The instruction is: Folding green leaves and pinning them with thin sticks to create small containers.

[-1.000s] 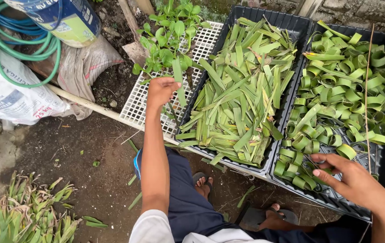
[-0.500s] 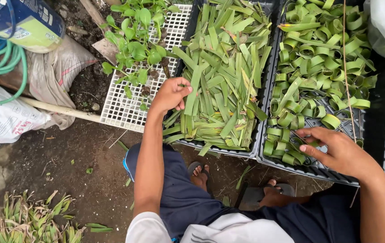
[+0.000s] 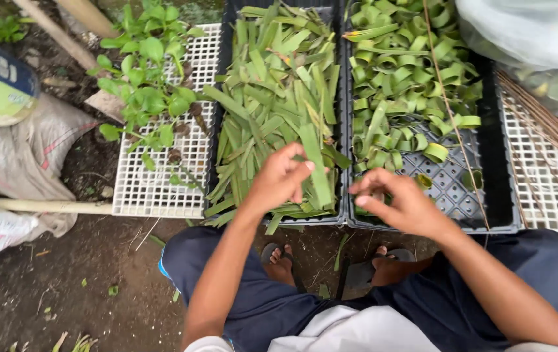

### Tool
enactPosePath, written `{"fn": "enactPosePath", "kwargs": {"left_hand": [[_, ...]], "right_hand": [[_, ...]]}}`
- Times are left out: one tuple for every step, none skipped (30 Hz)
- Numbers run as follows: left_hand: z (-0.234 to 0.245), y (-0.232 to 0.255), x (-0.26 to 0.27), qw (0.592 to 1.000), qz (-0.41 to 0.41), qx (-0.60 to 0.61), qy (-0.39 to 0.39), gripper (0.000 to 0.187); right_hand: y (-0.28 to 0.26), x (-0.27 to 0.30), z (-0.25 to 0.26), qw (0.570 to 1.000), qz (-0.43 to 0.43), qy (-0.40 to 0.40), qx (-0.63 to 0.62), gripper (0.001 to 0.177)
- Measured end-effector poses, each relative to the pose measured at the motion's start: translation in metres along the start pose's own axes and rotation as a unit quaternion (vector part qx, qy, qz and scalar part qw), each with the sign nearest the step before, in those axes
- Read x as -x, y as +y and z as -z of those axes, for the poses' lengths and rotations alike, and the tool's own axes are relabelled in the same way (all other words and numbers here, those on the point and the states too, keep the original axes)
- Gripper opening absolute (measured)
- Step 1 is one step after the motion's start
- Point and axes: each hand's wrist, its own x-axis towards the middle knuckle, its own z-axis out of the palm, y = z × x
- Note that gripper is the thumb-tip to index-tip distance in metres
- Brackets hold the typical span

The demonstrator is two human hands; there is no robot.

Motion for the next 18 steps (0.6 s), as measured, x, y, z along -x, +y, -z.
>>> {"fn": "enactPosePath", "kwargs": {"left_hand": [[-0.015,-0.005,-0.006,1.0,-0.001,0.001,-0.007,0.021],[-0.028,-0.011,-0.006,0.998,-0.016,0.054,-0.003,0.024],[-0.041,-0.018,-0.005,0.994,-0.031,0.106,0.001,0.027],[-0.049,-0.026,-0.006,0.993,-0.029,0.109,0.019,0.027],[-0.056,-0.034,-0.007,0.991,-0.047,0.123,0.033,0.028],[-0.061,-0.04,-0.013,0.987,-0.072,0.135,0.045,0.029],[-0.058,-0.039,-0.01,0.986,-0.075,0.134,0.062,0.029],[-0.056,-0.037,-0.01,0.988,-0.093,0.102,0.073,0.023],[-0.056,-0.035,-0.012,0.988,-0.109,0.069,0.085,0.017],[-0.056,-0.037,-0.012,0.987,-0.111,0.071,0.087,0.017],[-0.057,-0.038,-0.013,0.986,-0.118,0.07,0.1,0.018],[-0.058,-0.039,-0.015,0.984,-0.124,0.068,0.109,0.019],[-0.058,-0.041,-0.013,0.984,-0.126,0.069,0.107,0.019],[-0.058,-0.043,-0.012,0.981,-0.126,0.087,0.117,0.022],[-0.059,-0.044,-0.012,0.978,-0.125,0.105,0.127,0.025],[-0.059,-0.047,-0.012,0.979,-0.126,0.108,0.118,0.025],[-0.058,-0.051,-0.013,0.98,-0.117,0.101,0.128,0.025],[-0.061,-0.055,-0.013,0.981,-0.106,0.096,0.134,0.026]], "right_hand": [[0.015,0.003,-0.006,1.0,-0.004,0.006,0.002,0.016],[0.029,0.004,-0.015,0.999,0.009,0.027,-0.04,0.024],[0.044,0.006,-0.026,0.995,0.021,0.049,-0.081,0.033],[0.059,0.012,-0.025,0.996,0.024,0.031,-0.086,0.033],[0.073,0.018,-0.025,0.995,0.015,0.06,-0.073,0.029],[0.088,0.019,-0.021,0.994,0.01,0.091,-0.058,0.027],[0.084,0.018,-0.023,0.995,0.018,0.076,-0.059,0.027],[0.08,0.02,-0.022,0.995,0.017,0.073,-0.066,0.022],[0.077,0.021,-0.02,0.995,0.017,0.069,-0.073,0.016],[0.06,0.018,-0.019,0.995,0.018,0.067,-0.071,0.016],[0.044,0.014,-0.017,0.995,0.034,0.065,-0.063,0.011],[0.027,0.013,-0.016,0.995,0.05,0.066,-0.055,0.01],[0.029,0.012,-0.015,0.995,0.05,0.068,-0.053,0.01],[0.03,0.013,-0.013,0.995,0.062,0.054,-0.053,0.018],[0.032,0.014,-0.011,0.995,0.074,0.04,-0.053,0.028],[0.029,0.013,-0.013,0.995,0.07,0.047,-0.049,0.028],[0.027,0.011,-0.014,0.994,0.082,0.063,-0.044,0.031],[0.024,0.014,-0.015,0.992,0.09,0.082,-0.038,0.033]]}}
